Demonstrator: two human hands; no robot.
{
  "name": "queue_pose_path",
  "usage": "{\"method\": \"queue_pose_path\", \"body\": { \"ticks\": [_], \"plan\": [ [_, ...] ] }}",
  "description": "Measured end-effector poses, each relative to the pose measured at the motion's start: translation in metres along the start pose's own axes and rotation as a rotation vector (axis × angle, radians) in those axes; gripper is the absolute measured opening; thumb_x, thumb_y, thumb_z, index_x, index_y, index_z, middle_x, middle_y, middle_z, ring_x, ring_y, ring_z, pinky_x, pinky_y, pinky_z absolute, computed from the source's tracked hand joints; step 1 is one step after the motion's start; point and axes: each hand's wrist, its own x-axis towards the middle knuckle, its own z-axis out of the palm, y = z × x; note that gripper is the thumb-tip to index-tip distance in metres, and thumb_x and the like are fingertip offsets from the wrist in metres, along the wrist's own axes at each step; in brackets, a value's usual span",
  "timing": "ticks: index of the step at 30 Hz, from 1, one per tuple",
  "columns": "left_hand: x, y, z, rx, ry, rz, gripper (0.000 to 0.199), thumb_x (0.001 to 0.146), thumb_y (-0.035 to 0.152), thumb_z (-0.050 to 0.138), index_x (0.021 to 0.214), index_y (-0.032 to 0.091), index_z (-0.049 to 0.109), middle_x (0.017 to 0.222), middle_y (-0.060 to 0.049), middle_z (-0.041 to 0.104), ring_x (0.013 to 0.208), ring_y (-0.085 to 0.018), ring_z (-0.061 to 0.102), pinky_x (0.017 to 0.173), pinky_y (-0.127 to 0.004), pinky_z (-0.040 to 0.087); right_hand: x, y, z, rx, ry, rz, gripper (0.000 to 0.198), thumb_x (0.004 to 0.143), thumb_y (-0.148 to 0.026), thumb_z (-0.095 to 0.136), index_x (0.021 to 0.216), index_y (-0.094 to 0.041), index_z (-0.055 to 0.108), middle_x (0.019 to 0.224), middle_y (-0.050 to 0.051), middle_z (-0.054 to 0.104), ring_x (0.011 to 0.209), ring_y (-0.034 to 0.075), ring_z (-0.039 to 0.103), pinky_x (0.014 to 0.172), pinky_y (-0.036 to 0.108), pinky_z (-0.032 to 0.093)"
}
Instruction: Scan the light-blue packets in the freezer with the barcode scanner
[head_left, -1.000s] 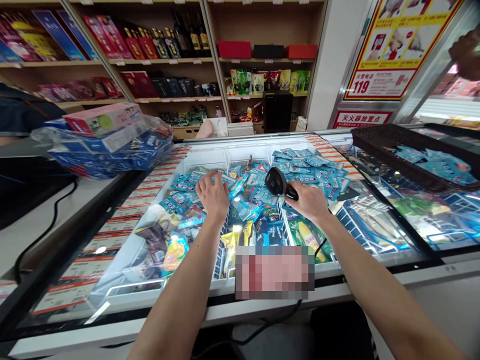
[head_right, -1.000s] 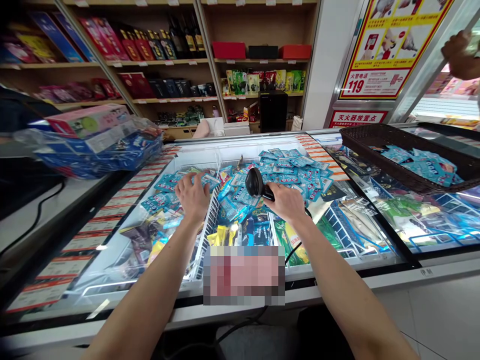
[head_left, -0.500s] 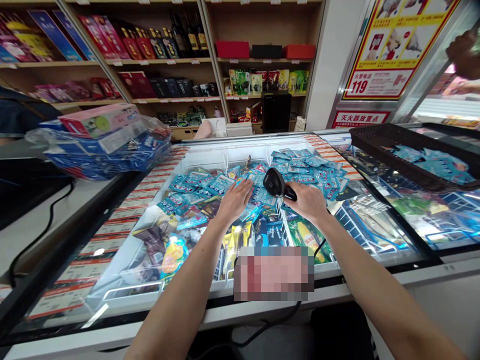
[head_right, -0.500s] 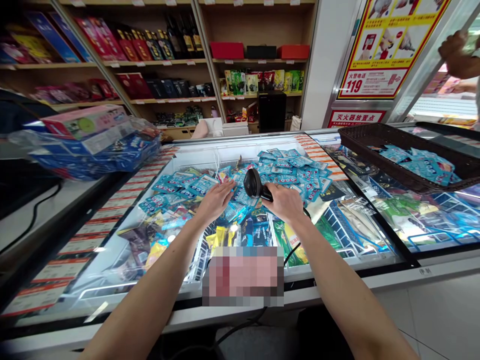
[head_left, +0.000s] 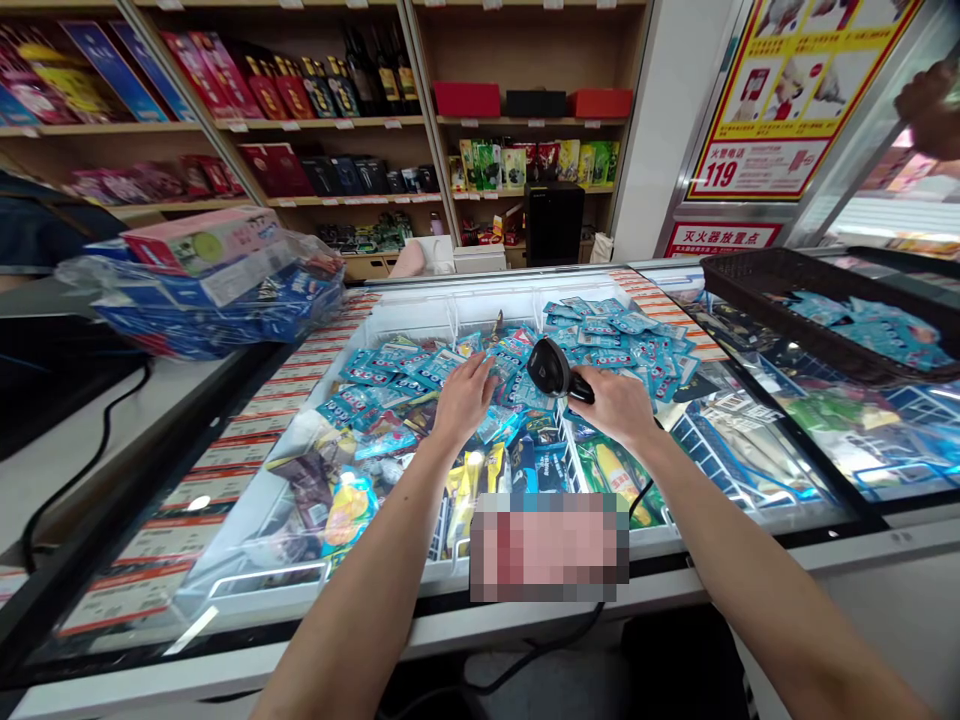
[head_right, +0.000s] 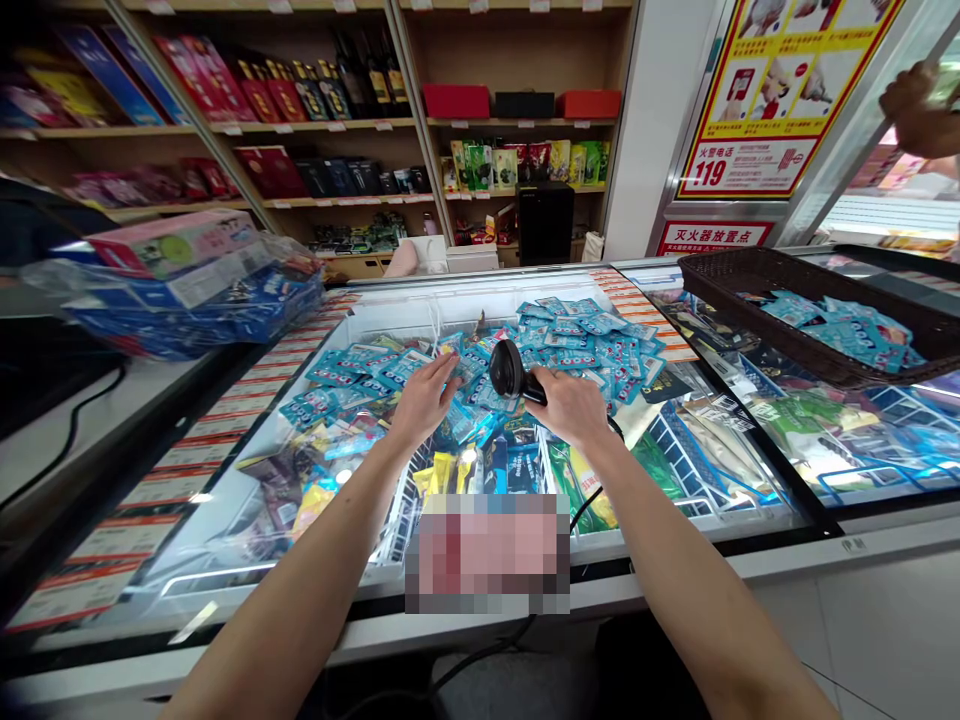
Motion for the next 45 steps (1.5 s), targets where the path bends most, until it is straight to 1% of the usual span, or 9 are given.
{"method": "queue_pose_path", "body": {
  "ticks": [4,7,12,14,17,21,25,30,45],
  "plan": [
    [-0.001,0.004,-0.004,0.010,-0.046,-0.069,0.032,0.095,0.040,0.037,0.104,0.023,0.063,0.107,-0.007,0.067,0.106,-0.025,0.059,0.096,-0.043,0.039,0.000,-0.001,-0.001,-0.001,-0.006,-0.003,0.036,0.086,-0.046,0.050,0.115,-0.026,0.060,0.093,0.003,0.071,0.075,0.018,0.064,0.058,0.029,0.038],
    [-0.001,0.007,-0.006,0.023,-0.021,-0.091,0.031,0.089,0.048,0.047,0.093,0.022,0.064,0.117,-0.009,0.063,0.115,-0.027,0.054,0.099,-0.044,0.036,0.000,-0.001,-0.001,0.004,-0.016,-0.009,0.037,0.086,-0.046,0.050,0.115,-0.026,0.060,0.092,0.003,0.071,0.076,0.018,0.064,0.059,0.029,0.038],
    [-0.002,0.004,-0.002,0.013,-0.055,-0.143,0.046,0.086,0.054,0.050,0.120,0.023,0.054,0.122,-0.010,0.062,0.121,-0.027,0.051,0.111,-0.052,0.019,0.000,-0.001,0.000,0.007,-0.013,-0.017,0.039,0.086,-0.046,0.049,0.116,-0.025,0.059,0.092,0.004,0.071,0.076,0.018,0.064,0.059,0.029,0.038],
    [-0.002,0.002,-0.001,0.005,-0.073,-0.154,0.052,0.086,0.053,0.052,0.128,0.025,0.048,0.123,-0.009,0.062,0.119,-0.027,0.052,0.110,-0.054,0.017,0.000,-0.001,0.001,0.005,-0.014,-0.020,0.039,0.086,-0.047,0.049,0.117,-0.026,0.059,0.091,0.004,0.071,0.076,0.018,0.064,0.059,0.029,0.038],
    [-0.001,0.001,-0.002,-0.023,-0.065,-0.173,0.062,0.083,0.050,0.057,0.137,0.025,0.040,0.124,-0.010,0.060,0.119,-0.029,0.052,0.106,-0.052,0.025,0.000,-0.001,0.001,-0.002,-0.018,-0.022,0.039,0.086,-0.047,0.049,0.117,-0.026,0.059,0.091,0.004,0.070,0.076,0.018,0.064,0.059,0.029,0.037],
    [0.002,-0.006,-0.001,-0.138,0.033,-0.238,0.076,0.080,0.041,0.063,0.144,0.021,0.027,0.121,-0.014,0.055,0.111,-0.027,0.054,0.093,-0.043,0.042,0.000,-0.002,-0.001,-0.014,-0.024,-0.009,0.038,0.086,-0.047,0.049,0.116,-0.026,0.059,0.091,0.003,0.071,0.075,0.018,0.064,0.058,0.029,0.036],
    [0.002,-0.016,0.005,-0.301,0.150,-0.278,0.064,0.083,0.034,0.059,0.140,0.020,0.033,0.115,-0.013,0.052,0.094,-0.020,0.056,0.078,-0.034,0.050,0.000,-0.003,-0.001,-0.022,-0.037,-0.010,0.038,0.085,-0.048,0.050,0.116,-0.026,0.058,0.091,0.003,0.071,0.075,0.018,0.063,0.058,0.028,0.035],
    [0.001,-0.022,0.007,-0.491,0.207,-0.333,0.049,0.086,0.035,0.053,0.130,0.019,0.036,0.102,-0.008,0.057,0.079,-0.015,0.059,0.069,-0.031,0.052,0.000,-0.004,-0.001,-0.008,-0.028,-0.052,0.037,0.086,-0.048,0.050,0.114,-0.026,0.059,0.092,0.003,0.071,0.075,0.018,0.064,0.057,0.028,0.034],
    [0.000,-0.017,0.003,-0.594,0.211,-0.399,0.052,0.087,0.035,0.052,0.129,0.019,0.026,0.086,-0.003,0.058,0.067,-0.013,0.058,0.061,-0.026,0.047,-0.004,-0.007,-0.001,0.036,-0.057,-0.187,0.037,0.086,-0.043,0.052,0.118,-0.027,0.058,0.097,0.003,0.071,0.082,0.018,0.065,0.062,0.028,0.037]
  ]
}}
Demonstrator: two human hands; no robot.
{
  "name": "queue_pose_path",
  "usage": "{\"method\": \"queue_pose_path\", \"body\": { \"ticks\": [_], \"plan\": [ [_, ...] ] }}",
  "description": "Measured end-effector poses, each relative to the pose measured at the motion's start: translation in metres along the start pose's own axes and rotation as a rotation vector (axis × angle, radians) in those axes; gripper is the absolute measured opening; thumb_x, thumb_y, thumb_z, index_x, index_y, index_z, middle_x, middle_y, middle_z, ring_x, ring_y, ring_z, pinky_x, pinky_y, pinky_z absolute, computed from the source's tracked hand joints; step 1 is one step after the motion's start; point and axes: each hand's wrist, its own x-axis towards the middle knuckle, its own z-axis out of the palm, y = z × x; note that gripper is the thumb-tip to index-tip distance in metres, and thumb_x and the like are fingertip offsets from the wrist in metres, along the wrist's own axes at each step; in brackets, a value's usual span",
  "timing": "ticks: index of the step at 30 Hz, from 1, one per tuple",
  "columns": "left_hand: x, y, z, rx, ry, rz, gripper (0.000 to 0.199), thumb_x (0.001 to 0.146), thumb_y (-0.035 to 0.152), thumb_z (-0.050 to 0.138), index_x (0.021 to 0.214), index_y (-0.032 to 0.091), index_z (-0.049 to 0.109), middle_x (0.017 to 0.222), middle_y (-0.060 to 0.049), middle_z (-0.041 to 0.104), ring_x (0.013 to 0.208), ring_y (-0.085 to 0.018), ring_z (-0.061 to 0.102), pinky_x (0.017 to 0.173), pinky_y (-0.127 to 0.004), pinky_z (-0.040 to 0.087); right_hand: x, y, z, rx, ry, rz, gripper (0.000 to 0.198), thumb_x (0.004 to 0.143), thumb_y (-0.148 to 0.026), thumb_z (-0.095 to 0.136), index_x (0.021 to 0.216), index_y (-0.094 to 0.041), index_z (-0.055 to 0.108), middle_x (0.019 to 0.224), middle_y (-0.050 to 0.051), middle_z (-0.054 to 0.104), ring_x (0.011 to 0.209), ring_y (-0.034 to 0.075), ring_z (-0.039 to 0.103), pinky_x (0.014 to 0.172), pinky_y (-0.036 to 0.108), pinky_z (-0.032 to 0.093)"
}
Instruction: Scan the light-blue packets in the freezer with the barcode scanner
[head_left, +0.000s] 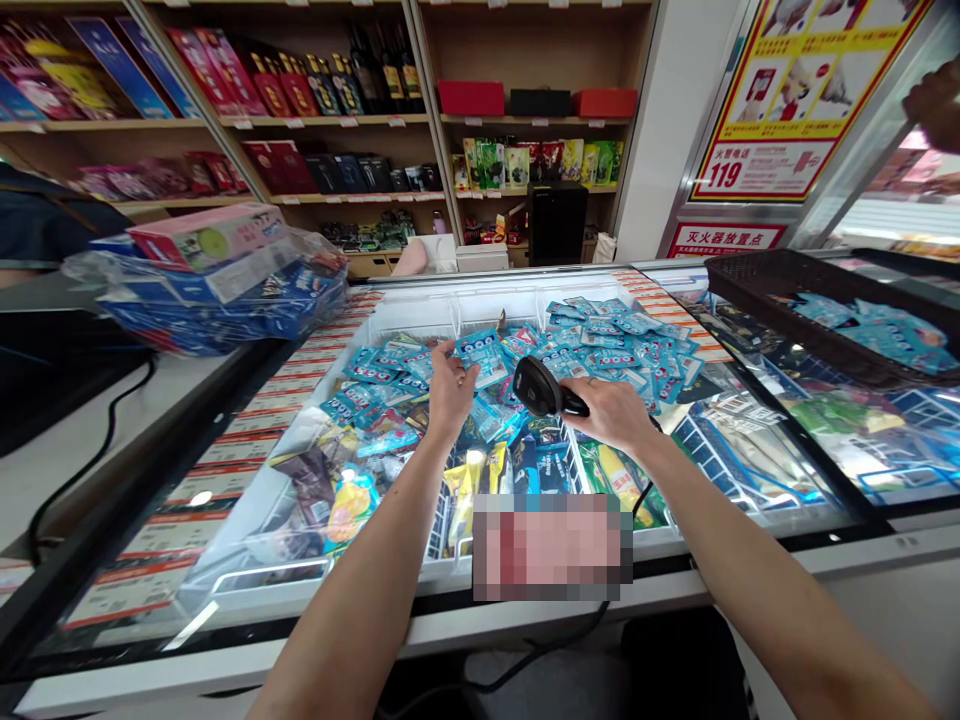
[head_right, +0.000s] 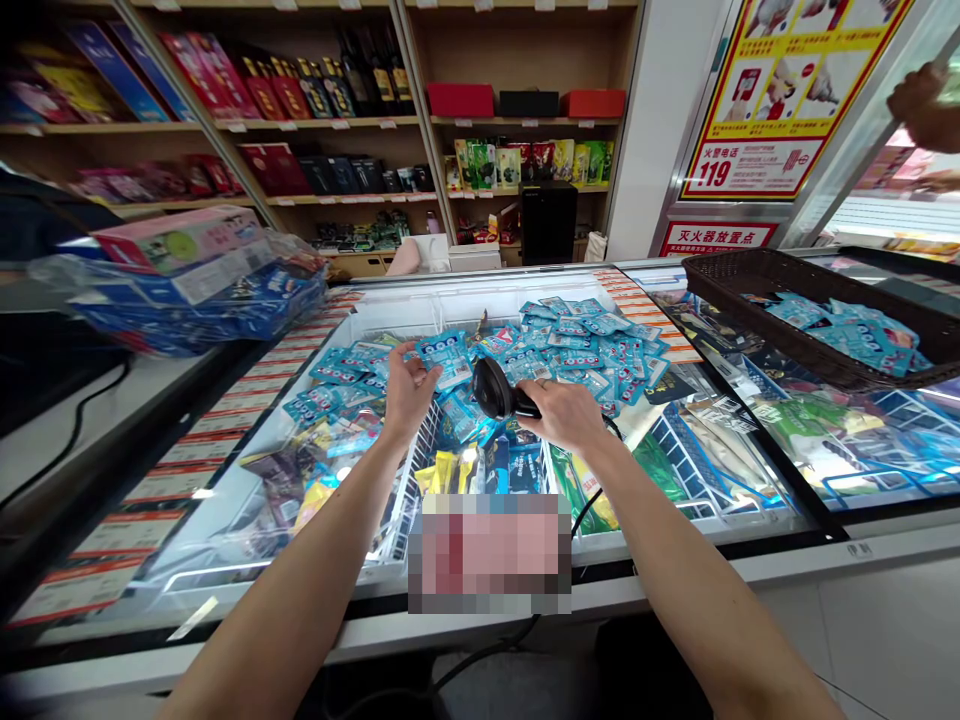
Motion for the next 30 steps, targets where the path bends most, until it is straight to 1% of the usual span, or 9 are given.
{"method": "queue_pose_path", "body": {
  "ticks": [4,9,12,16,20,22,25,30],
  "plan": [
    [0.001,-0.001,0.000,-0.019,0.020,-0.006,0.055,0.087,0.036,0.053,0.131,0.018,0.025,0.082,-0.001,0.055,0.063,-0.010,0.053,0.060,-0.024,0.043,0.000,0.001,0.002,-0.009,0.001,-0.030,0.037,0.085,-0.044,0.053,0.118,-0.026,0.059,0.094,0.003,0.071,0.080,0.019,0.065,0.060,0.028,0.035],
    [0.000,0.001,-0.002,-0.079,0.060,0.027,0.058,0.084,0.031,0.059,0.132,0.021,0.029,0.071,0.005,0.042,0.054,-0.006,0.038,0.053,-0.020,0.034,0.000,0.001,0.003,0.003,0.005,-0.060,0.038,0.085,-0.042,0.054,0.118,-0.025,0.058,0.094,0.004,0.071,0.080,0.019,0.065,0.061,0.028,0.035],
    [0.000,0.003,-0.003,-0.094,0.043,0.049,0.056,0.084,0.030,0.060,0.132,0.023,0.031,0.071,0.006,0.041,0.052,-0.005,0.035,0.052,-0.019,0.031,0.000,0.001,0.003,-0.003,0.002,-0.064,0.038,0.085,-0.043,0.054,0.118,-0.024,0.058,0.094,0.004,0.071,0.080,0.019,0.065,0.061,0.028,0.035],
    [-0.002,0.006,-0.004,-0.078,0.013,0.072,0.046,0.086,0.031,0.057,0.127,0.023,0.037,0.075,0.004,0.045,0.052,-0.005,0.038,0.052,-0.020,0.030,0.000,0.001,0.002,0.000,-0.012,-0.072,0.038,0.085,-0.042,0.054,0.119,-0.024,0.058,0.095,0.004,0.071,0.080,0.019,0.064,0.062,0.028,0.035],
    [-0.002,0.008,-0.005,0.000,0.045,0.093,0.030,0.086,0.030,0.056,0.115,0.023,0.048,0.072,0.005,0.040,0.050,-0.005,0.031,0.051,-0.020,0.028,0.000,0.000,0.002,-0.003,-0.005,-0.081,0.038,0.085,-0.042,0.055,0.117,-0.023,0.058,0.093,0.004,0.071,0.079,0.019,0.064,0.061,0.027,0.035],
    [-0.002,0.008,-0.005,0.006,0.055,0.097,0.025,0.086,0.028,0.055,0.110,0.023,0.051,0.072,0.004,0.040,0.050,-0.005,0.029,0.051,-0.020,0.026,0.000,0.000,0.002,-0.011,0.005,-0.082,0.038,0.084,-0.042,0.055,0.117,-0.023,0.059,0.091,0.004,0.071,0.077,0.019,0.064,0.061,0.027,0.035],
    [-0.002,0.009,-0.005,0.000,0.055,0.091,0.021,0.086,0.026,0.055,0.107,0.023,0.051,0.072,0.004,0.041,0.050,-0.005,0.029,0.050,-0.020,0.025,0.000,0.000,0.003,-0.018,0.015,-0.087,0.038,0.084,-0.042,0.055,0.117,-0.023,0.059,0.090,0.004,0.071,0.076,0.018,0.064,0.061,0.027,0.034],
    [-0.003,0.011,-0.005,-0.004,0.050,0.086,0.021,0.086,0.026,0.055,0.106,0.023,0.052,0.070,0.005,0.039,0.049,-0.005,0.029,0.049,-0.020,0.024,0.000,0.000,0.003,-0.010,0.015,-0.087,0.038,0.084,-0.042,0.056,0.117,-0.022,0.059,0.091,0.004,0.071,0.077,0.018,0.064,0.061,0.027,0.034]
  ]
}}
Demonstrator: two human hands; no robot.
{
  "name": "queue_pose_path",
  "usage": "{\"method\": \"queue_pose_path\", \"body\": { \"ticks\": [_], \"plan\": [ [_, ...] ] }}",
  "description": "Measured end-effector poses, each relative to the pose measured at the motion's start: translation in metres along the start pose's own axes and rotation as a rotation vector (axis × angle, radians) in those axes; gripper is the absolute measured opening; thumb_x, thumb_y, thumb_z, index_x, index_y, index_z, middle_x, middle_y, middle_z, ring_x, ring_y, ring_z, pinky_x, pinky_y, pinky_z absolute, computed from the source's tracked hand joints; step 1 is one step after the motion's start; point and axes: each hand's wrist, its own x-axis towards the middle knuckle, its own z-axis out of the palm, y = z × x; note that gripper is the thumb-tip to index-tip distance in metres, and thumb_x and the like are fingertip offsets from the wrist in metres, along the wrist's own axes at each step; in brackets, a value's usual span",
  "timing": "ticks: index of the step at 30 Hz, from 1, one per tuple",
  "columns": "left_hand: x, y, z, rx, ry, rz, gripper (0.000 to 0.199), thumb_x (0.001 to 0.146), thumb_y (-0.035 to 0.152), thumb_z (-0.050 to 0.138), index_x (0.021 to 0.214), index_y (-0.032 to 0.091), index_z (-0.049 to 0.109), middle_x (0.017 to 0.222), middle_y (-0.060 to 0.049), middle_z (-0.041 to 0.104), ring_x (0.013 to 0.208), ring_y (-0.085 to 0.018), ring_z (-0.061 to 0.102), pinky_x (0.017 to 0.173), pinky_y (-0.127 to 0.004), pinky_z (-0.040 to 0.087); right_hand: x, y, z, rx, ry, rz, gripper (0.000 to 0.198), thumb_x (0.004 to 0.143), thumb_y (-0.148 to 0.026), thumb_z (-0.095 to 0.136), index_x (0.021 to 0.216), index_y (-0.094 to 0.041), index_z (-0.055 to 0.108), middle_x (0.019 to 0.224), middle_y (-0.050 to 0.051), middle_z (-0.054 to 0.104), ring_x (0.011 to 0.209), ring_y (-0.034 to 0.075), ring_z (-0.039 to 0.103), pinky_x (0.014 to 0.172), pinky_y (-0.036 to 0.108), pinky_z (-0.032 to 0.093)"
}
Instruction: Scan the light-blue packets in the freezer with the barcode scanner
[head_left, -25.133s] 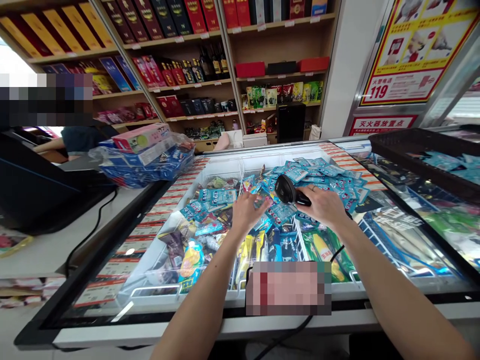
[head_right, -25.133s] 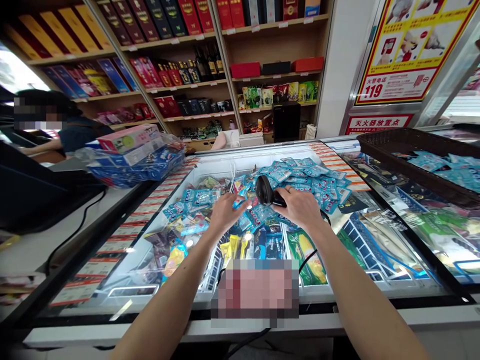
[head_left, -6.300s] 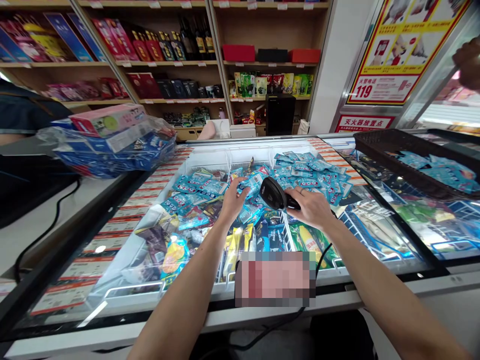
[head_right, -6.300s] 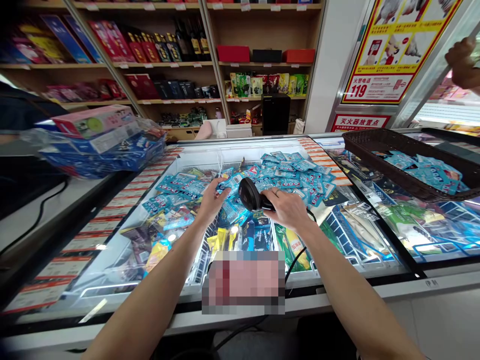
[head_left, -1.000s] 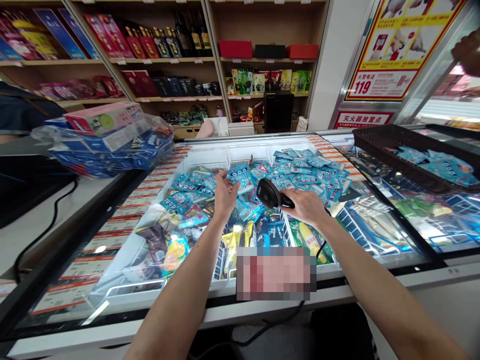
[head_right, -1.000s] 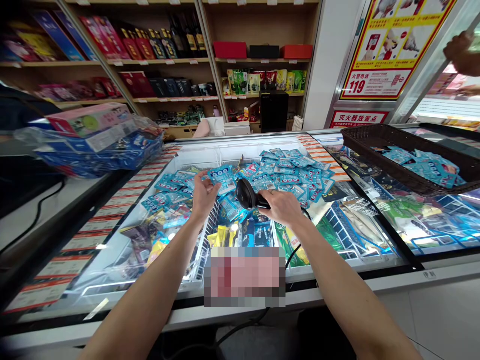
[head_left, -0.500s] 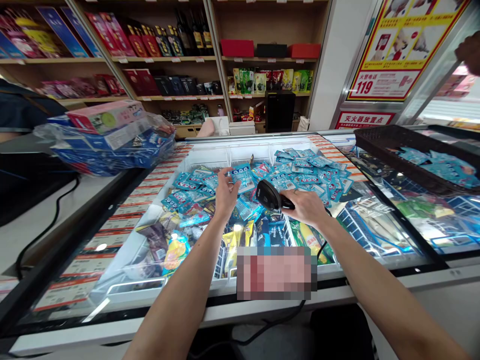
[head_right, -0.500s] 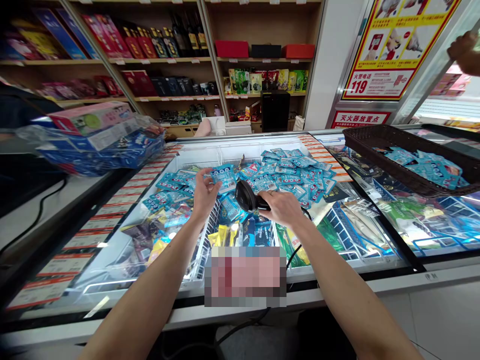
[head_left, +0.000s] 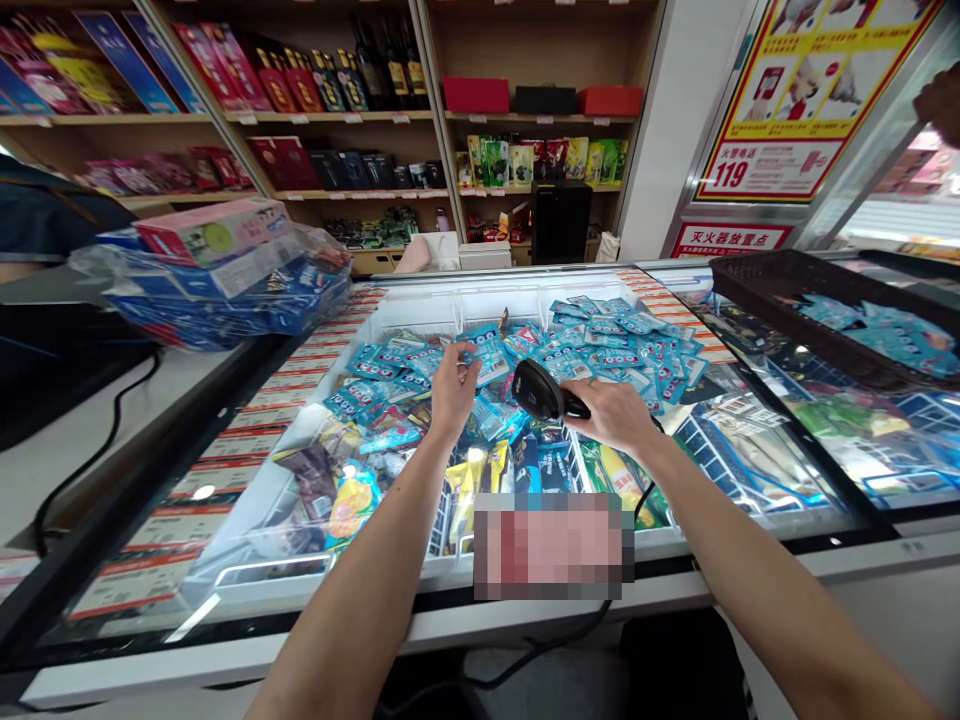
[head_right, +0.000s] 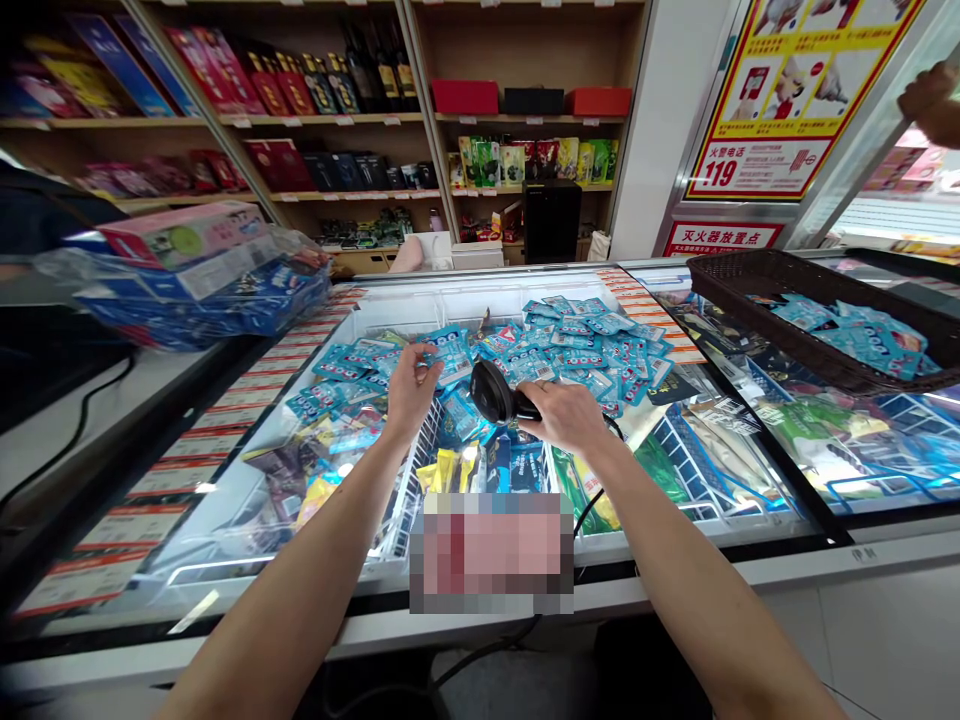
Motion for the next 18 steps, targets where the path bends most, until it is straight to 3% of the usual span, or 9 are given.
{"method": "queue_pose_path", "body": {
  "ticks": [10,18],
  "plan": [
    [-0.0006,0.0062,-0.0019,0.026,-0.009,-0.017,0.021,0.086,0.027,0.055,0.106,0.023,0.052,0.071,0.004,0.043,0.049,-0.006,0.031,0.050,-0.021,0.026,-0.0003,0.0009,0.0012,0.002,0.006,0.012,0.038,0.085,-0.044,0.054,0.117,-0.023,0.059,0.092,0.004,0.071,0.077,0.019,0.064,0.061,0.028,0.035],
    [0.0016,0.0011,-0.0015,0.184,0.059,-0.010,0.026,0.086,0.026,0.051,0.111,0.022,0.052,0.088,-0.003,0.057,0.069,-0.013,0.052,0.067,-0.026,0.043,-0.0003,0.0014,0.0033,-0.004,0.025,0.027,0.037,0.086,-0.044,0.052,0.117,-0.024,0.059,0.093,0.003,0.071,0.078,0.018,0.064,0.061,0.028,0.034]
  ]
}}
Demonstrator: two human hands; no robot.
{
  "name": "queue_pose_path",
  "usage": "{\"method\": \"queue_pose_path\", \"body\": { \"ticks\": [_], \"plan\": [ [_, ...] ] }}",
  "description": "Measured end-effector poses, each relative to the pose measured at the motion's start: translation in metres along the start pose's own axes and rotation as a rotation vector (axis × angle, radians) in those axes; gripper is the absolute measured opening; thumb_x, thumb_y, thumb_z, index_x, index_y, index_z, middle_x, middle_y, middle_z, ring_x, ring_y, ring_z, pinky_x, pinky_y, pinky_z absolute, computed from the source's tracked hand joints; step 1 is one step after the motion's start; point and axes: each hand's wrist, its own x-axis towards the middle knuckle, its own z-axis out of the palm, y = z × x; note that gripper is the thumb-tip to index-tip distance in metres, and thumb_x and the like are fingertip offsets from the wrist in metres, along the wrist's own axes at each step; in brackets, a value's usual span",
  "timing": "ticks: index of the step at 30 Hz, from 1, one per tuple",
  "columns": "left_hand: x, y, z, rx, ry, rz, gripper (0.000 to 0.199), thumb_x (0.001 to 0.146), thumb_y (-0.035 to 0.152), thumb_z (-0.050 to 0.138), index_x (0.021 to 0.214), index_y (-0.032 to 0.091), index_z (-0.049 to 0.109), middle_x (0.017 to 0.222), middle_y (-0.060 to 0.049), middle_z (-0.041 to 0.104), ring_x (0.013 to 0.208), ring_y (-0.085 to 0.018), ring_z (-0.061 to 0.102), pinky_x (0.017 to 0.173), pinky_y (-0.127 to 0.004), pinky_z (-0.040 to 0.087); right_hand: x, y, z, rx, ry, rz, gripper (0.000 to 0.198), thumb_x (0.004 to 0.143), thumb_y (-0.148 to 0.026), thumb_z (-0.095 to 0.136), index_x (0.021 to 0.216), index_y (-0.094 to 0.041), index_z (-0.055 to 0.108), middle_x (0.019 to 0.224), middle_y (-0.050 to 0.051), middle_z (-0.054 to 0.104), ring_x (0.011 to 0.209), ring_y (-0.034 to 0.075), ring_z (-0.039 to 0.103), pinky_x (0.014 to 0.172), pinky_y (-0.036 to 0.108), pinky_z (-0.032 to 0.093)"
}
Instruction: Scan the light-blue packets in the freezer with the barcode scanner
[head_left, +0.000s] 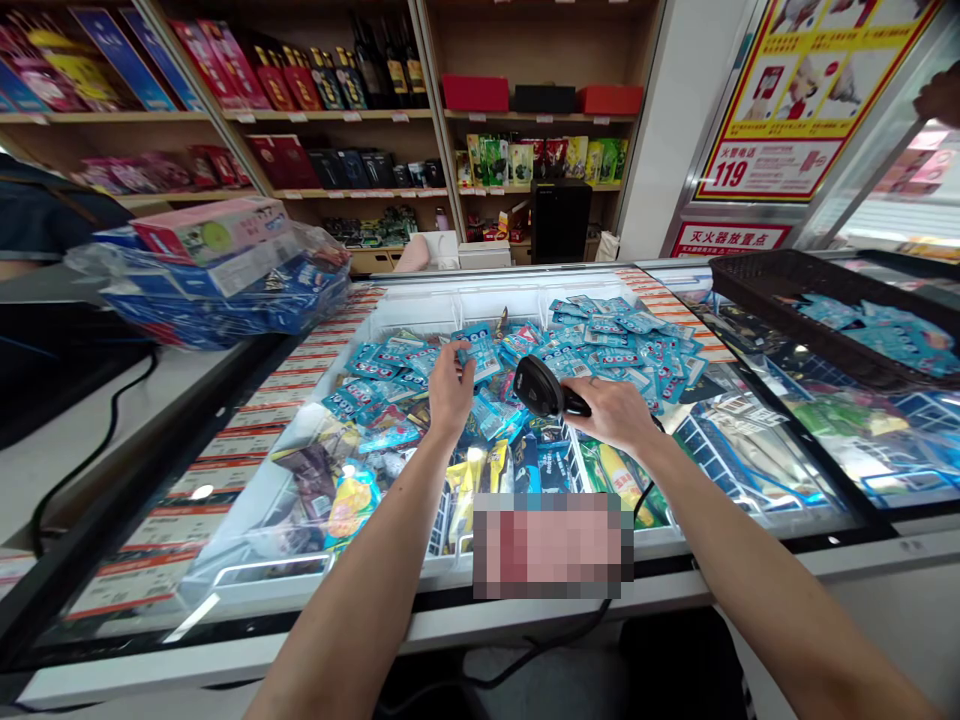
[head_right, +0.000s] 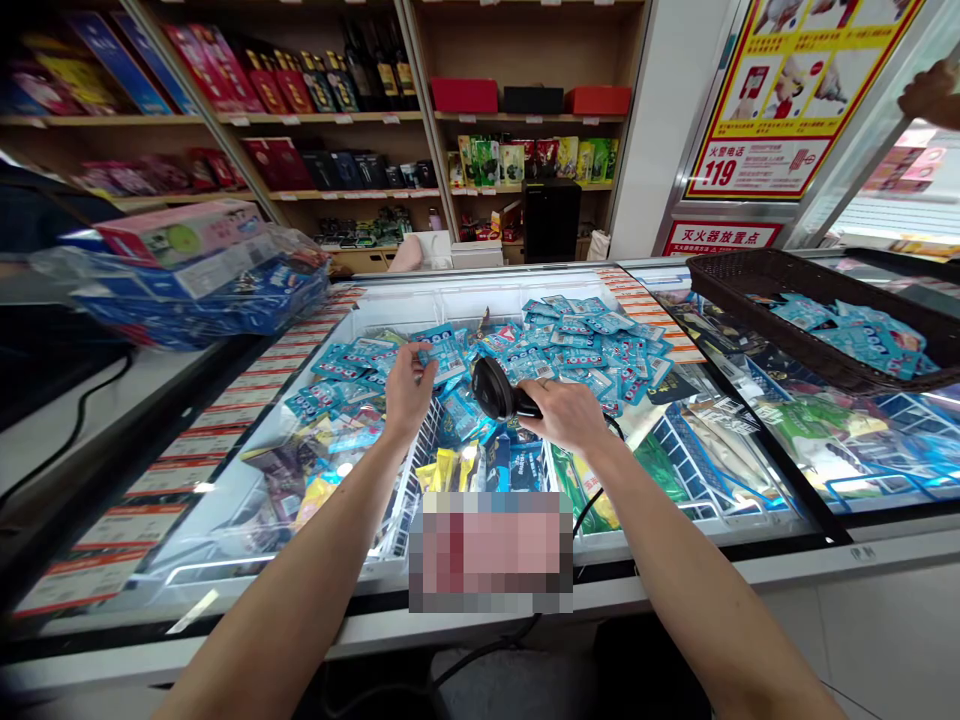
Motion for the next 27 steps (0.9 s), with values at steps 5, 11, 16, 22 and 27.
{"method": "queue_pose_path", "body": {
  "ticks": [5,11,16,22,27],
  "plan": [
    [-0.002,0.001,-0.002,0.305,0.082,-0.002,0.031,0.084,0.025,0.052,0.115,0.022,0.054,0.094,-0.007,0.062,0.091,-0.024,0.056,0.085,-0.040,0.042,0.000,0.001,-0.001,0.003,0.011,0.004,0.036,0.085,-0.042,0.055,0.116,-0.024,0.059,0.093,0.003,0.071,0.078,0.018,0.064,0.060,0.027,0.034],
    [-0.010,0.008,-0.003,0.499,0.148,-0.071,0.036,0.081,0.035,0.059,0.115,0.025,0.058,0.131,-0.016,0.049,0.120,-0.039,0.043,0.092,-0.055,0.036,0.001,0.001,-0.001,0.005,-0.013,0.020,0.037,0.085,-0.042,0.054,0.117,-0.024,0.059,0.093,0.004,0.071,0.077,0.018,0.064,0.060,0.027,0.034],
    [-0.011,0.014,-0.003,0.515,0.084,0.065,0.035,0.084,0.044,0.055,0.114,0.027,0.061,0.141,-0.012,0.042,0.128,-0.036,0.036,0.099,-0.053,0.031,0.001,0.001,-0.002,0.005,-0.021,0.028,0.036,0.087,-0.043,0.053,0.117,-0.024,0.059,0.094,0.004,0.071,0.079,0.018,0.064,0.061,0.027,0.035],
    [-0.010,0.011,0.003,0.466,-0.204,0.272,0.022,0.090,0.034,0.048,0.090,0.028,0.070,0.110,-0.004,0.065,0.110,-0.025,0.053,0.106,-0.051,0.023,0.000,0.001,-0.003,-0.004,-0.030,0.064,0.038,0.085,-0.044,0.054,0.119,-0.025,0.058,0.096,0.004,0.071,0.082,0.019,0.065,0.062,0.027,0.035],
    [-0.013,0.004,0.006,0.547,-0.122,0.203,0.031,0.091,0.024,0.040,0.099,0.029,0.070,0.116,-0.007,0.064,0.116,-0.027,0.052,0.110,-0.058,0.012,0.001,0.002,-0.002,-0.016,-0.015,0.094,0.038,0.085,-0.043,0.055,0.119,-0.025,0.057,0.098,0.003,0.071,0.082,0.019,0.065,0.060,0.027,0.035]
  ]
}}
